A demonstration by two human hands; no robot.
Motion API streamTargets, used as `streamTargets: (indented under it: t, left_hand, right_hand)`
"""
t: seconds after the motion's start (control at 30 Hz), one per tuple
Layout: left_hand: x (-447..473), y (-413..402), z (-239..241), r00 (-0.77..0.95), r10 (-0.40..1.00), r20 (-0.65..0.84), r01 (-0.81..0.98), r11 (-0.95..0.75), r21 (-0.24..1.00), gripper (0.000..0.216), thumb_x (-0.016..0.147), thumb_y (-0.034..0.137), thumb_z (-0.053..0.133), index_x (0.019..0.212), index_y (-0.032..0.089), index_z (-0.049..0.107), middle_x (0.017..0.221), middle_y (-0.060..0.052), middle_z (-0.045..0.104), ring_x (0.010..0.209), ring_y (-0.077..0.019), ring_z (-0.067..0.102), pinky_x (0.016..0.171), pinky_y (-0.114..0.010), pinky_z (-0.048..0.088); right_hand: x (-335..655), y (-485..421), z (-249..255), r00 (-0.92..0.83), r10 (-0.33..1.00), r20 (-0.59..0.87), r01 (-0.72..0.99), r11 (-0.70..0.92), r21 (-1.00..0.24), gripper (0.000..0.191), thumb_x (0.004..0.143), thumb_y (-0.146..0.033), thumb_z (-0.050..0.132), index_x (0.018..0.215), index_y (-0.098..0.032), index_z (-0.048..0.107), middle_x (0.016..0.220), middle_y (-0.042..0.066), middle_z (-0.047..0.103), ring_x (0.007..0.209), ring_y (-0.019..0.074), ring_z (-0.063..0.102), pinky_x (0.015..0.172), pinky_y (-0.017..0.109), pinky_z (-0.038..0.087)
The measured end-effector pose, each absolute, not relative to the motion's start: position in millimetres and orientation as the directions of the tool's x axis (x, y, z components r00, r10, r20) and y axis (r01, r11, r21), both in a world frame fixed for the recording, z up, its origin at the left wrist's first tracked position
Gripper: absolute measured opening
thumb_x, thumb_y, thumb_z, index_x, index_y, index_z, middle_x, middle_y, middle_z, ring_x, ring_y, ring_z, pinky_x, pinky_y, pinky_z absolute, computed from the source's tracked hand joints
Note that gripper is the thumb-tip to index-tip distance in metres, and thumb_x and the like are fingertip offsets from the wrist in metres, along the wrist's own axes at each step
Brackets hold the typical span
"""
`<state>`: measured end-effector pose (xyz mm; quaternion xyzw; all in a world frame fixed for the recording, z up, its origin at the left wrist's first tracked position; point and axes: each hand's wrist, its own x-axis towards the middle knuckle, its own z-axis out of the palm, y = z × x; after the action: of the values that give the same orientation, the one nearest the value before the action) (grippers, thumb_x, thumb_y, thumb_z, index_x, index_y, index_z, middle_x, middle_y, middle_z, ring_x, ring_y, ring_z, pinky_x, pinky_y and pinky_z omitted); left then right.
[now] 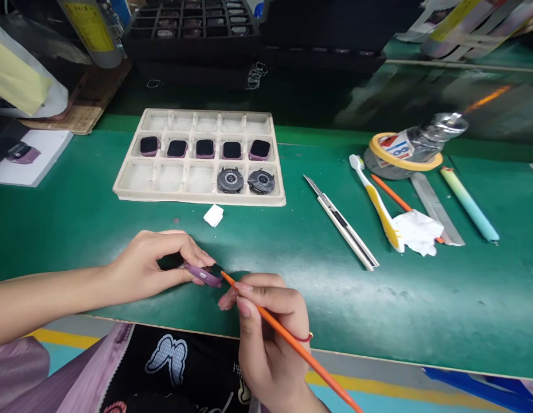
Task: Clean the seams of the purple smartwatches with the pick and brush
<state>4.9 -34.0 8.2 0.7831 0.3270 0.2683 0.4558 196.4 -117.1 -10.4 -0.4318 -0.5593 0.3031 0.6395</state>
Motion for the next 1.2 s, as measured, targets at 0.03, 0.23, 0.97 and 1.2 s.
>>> streamTargets:
  t: [0.03,0.23,0.97,1.2]
  left_hand:
    - [5,-34,9,0.64,0.76,0.116,0.271,-0.365,0.891,0.013,0.084,0.012,0.076,0.085,0.017,0.064,0.1,-0.001,0.078,0.097,-0.0142,0.074,0.085,-0.023,0.057]
    - [6,-32,11,0.642,0.76,0.097,0.283,-0.353,0.892,0.013,0.084,0.013,0.076,0.084,0.018,0.064,0.097,0.001,0.079,0.095,-0.0147,0.075,0.086,-0.024,0.055]
    - [2,-27,1,0.638,0.77,-0.03,0.296,-0.209,0.932,0.012,0.086,0.029,0.073,0.086,0.022,0.064,0.098,0.0,0.079,0.097,-0.0206,0.075,0.084,-0.031,0.06]
    - [7,-29,10,0.637,0.769,-0.057,0.29,-0.17,0.942,0.011,0.085,0.024,0.074,0.087,0.018,0.065,0.102,-0.005,0.079,0.089,-0.0201,0.076,0.074,-0.028,0.061]
  right_hand:
    - [196,-117,-9,0.201,0.881,0.429,0.085,0.421,-0.903,0.016,0.097,-0.007,0.052,0.102,-0.02,0.061,0.084,0.001,0.063,0.067,0.0115,0.067,0.06,0.027,0.058]
    - [218,-107,4,0.175,0.915,0.364,0.122,0.347,-0.93,0.01,0.096,-0.015,0.059,0.094,-0.022,0.065,0.077,-0.001,0.066,0.061,0.0105,0.066,0.057,0.024,0.056]
    - [426,68,49,0.613,0.749,0.251,0.527,-0.151,-0.836,0.022,0.097,-0.034,0.062,0.107,-0.014,0.065,0.101,0.005,0.069,0.084,0.0158,0.067,0.075,0.035,0.059]
    - [320,-1,43,0.427,0.833,0.351,0.455,0.138,-0.88,0.016,0.089,-0.023,0.07,0.078,-0.025,0.059,0.075,-0.003,0.069,0.072,0.0152,0.072,0.074,0.034,0.057]
